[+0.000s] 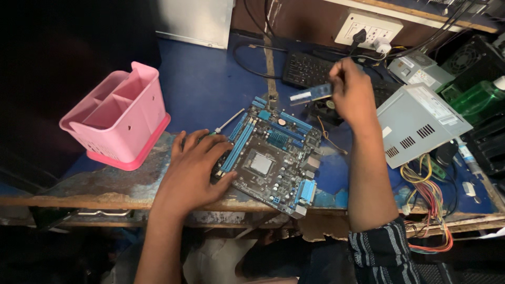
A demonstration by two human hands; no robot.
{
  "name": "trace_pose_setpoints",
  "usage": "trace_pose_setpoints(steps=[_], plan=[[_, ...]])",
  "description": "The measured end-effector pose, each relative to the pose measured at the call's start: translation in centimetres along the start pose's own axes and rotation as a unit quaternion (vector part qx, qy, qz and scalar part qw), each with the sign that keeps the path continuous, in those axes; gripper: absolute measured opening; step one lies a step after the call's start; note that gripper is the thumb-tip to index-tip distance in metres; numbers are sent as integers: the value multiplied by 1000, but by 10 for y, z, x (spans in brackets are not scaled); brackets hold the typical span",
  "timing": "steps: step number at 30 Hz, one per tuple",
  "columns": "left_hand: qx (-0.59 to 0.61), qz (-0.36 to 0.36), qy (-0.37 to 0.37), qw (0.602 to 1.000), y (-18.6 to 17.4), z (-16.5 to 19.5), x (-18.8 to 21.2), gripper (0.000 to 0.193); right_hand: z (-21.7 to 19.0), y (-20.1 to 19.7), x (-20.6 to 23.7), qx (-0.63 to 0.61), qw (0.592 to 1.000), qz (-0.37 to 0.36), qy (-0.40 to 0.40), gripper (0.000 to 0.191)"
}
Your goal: The person uses a screwdriver to remove screws from a motherboard, then places a CPU into the socket and secures it. They also handle a metal bracket and other small components on the workbench.
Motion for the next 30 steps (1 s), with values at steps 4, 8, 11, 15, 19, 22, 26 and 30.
trace_pose_setpoints(steps=[4,8,11,15,19,22,26,30], plan=[[-9,14,18,1000,1,0,1,53,27,9,-1,101,985,-39,133,18],[-13,16,25,999,2,-2,1,53,42,9,0,154,969,-52,185,25],[-22,17,26,999,3,-2,1,53,40,7,3,167,967,-36,191,26],[-34,12,19,999,3,-3,1,52,33,6,3,175,966,-40,186,22],[-29,13,20,999,3,-2,1,52,33,9,4,200,958,-62,197,19],[-35,21,28,999,3,-1,0,53,32,8,4,215,957,-63,184,19],[-33,25,28,999,2,-1,3,51,17,5,2,232,965,-16,121,14],[-25,25,32,999,2,-2,2,52,-10,9,-1,78,996,-45,-22,9]])
Point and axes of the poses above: each hand's wrist, its own x-axis away from the middle knuckle, its own y-axis out of the palm, z = x × y, the point moved 3 cm from there along -x, towards the middle knuckle, and after that the axes turned 11 degrees about -z, right-handed, at the moved point
